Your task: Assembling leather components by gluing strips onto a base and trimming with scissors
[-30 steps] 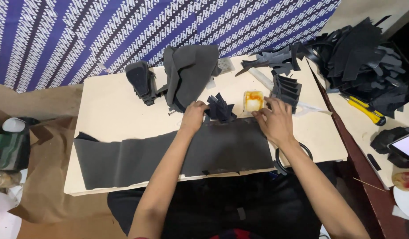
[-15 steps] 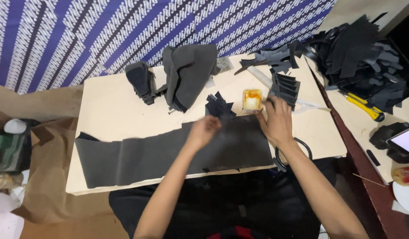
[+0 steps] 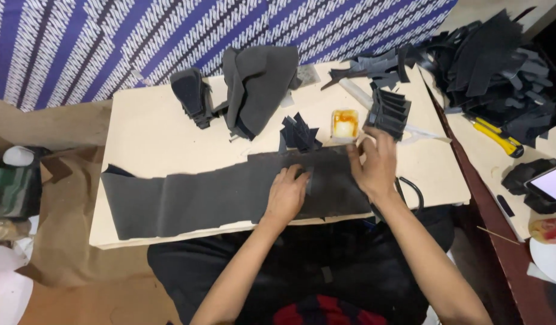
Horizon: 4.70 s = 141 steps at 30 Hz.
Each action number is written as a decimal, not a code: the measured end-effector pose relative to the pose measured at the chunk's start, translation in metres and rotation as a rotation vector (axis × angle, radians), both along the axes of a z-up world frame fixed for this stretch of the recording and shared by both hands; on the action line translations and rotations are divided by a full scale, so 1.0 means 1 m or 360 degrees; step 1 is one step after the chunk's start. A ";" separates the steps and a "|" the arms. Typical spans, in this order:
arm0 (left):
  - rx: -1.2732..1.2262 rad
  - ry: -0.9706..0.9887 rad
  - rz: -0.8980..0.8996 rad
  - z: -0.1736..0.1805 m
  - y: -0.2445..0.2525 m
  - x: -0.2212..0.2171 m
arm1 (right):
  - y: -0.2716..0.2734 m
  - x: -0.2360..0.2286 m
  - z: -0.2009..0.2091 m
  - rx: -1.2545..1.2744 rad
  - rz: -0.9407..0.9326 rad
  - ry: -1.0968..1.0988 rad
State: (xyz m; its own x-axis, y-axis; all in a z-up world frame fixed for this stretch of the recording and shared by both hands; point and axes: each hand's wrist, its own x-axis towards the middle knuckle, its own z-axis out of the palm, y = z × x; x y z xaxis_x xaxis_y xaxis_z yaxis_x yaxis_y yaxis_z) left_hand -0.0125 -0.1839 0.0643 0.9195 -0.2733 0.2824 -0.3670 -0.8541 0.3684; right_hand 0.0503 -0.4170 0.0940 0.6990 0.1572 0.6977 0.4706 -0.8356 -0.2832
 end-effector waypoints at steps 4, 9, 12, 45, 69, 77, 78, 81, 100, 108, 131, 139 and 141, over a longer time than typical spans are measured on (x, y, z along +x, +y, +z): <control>0.0057 -0.0084 -0.0114 -0.026 0.006 -0.003 | 0.029 -0.020 -0.027 0.0129 0.0342 0.0398; -0.0119 -0.0013 -0.0070 -0.021 0.008 -0.011 | 0.036 -0.029 -0.040 0.0030 0.0482 0.1066; -0.0215 0.0010 -0.0049 -0.023 0.009 -0.009 | 0.037 -0.025 -0.046 -0.0049 0.0470 0.0951; -0.0643 0.0286 -0.0014 -0.017 0.019 -0.004 | 0.038 -0.074 -0.058 -0.0889 0.0489 0.0185; -0.0550 0.0499 -0.0067 -0.031 0.023 0.012 | 0.048 -0.076 -0.031 -0.0882 0.0491 0.0376; -0.0483 0.0521 0.0092 -0.032 0.011 0.027 | 0.050 -0.092 -0.034 -0.0912 0.0494 0.0461; -0.0466 0.0551 0.0153 -0.031 0.008 0.028 | 0.051 -0.093 -0.033 -0.0861 0.0497 0.0501; -0.0424 0.0605 0.0227 -0.023 0.005 0.026 | 0.048 -0.092 -0.055 -0.0717 0.0459 0.0571; -0.1008 -0.0116 0.0302 0.029 -0.045 -0.035 | 0.033 -0.103 -0.012 0.1765 -0.0139 0.1359; -0.0756 -0.0718 0.0068 0.001 -0.071 -0.054 | 0.030 -0.098 -0.048 0.1825 -0.0231 0.1345; -0.2113 0.1335 0.0473 -0.036 -0.066 -0.027 | -0.072 -0.088 -0.062 0.1902 0.0197 0.1684; -0.1910 0.1307 0.0429 -0.032 -0.066 -0.024 | -0.077 -0.084 -0.077 0.1728 -0.0014 0.1676; -0.1446 0.1175 0.0486 -0.015 -0.066 -0.024 | -0.081 -0.081 -0.092 0.1535 -0.0155 0.1666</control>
